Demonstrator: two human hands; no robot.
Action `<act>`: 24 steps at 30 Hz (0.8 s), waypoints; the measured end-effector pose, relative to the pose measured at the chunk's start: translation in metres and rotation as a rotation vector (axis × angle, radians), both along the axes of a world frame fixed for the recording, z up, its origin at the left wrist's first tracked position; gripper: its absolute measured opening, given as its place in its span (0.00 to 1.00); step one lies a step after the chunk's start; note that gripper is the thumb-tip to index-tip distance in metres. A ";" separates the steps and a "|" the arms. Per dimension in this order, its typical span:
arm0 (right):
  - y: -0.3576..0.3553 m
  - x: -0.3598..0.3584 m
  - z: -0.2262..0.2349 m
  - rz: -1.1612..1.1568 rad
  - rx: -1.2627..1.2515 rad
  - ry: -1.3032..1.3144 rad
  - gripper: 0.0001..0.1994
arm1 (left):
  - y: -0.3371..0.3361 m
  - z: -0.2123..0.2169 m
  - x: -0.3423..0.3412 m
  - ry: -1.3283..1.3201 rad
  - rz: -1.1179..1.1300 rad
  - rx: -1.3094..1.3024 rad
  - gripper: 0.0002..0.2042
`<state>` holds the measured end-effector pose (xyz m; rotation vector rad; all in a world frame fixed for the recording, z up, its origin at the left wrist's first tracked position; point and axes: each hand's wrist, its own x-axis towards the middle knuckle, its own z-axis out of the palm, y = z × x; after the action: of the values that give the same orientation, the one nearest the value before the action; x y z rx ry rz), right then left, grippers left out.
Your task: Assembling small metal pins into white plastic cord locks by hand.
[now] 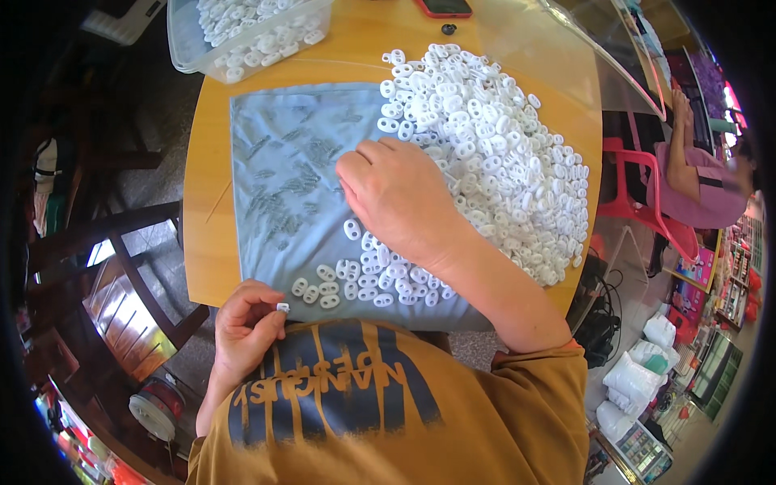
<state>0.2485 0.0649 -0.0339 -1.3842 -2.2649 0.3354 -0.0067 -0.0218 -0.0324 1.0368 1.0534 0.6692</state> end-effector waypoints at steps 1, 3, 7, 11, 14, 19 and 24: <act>0.001 0.000 0.000 -0.007 -0.004 -0.013 0.06 | 0.000 -0.001 0.000 -0.005 0.001 0.000 0.11; -0.001 -0.003 0.006 -0.015 -0.005 0.003 0.06 | -0.001 0.000 -0.001 -0.003 0.007 0.000 0.11; -0.004 -0.003 0.012 0.016 -0.064 -0.025 0.06 | 0.000 -0.002 -0.002 0.001 -0.015 0.006 0.11; 0.000 -0.004 0.009 -0.016 -0.094 -0.065 0.05 | -0.001 -0.002 -0.002 -0.008 -0.022 0.027 0.11; 0.002 -0.005 0.010 -0.045 -0.112 -0.064 0.05 | 0.000 -0.001 -0.003 -0.019 -0.027 0.023 0.11; -0.015 -0.010 0.020 -0.057 -0.043 -0.070 0.07 | 0.001 -0.003 -0.004 -0.024 -0.028 0.030 0.10; -0.028 -0.018 0.010 -0.099 0.011 -0.159 0.14 | 0.003 -0.002 -0.004 -0.013 -0.048 0.049 0.10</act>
<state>0.2308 0.0365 -0.0240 -1.5604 -2.3092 0.1864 -0.0109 -0.0193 -0.0342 1.0953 1.0026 0.6647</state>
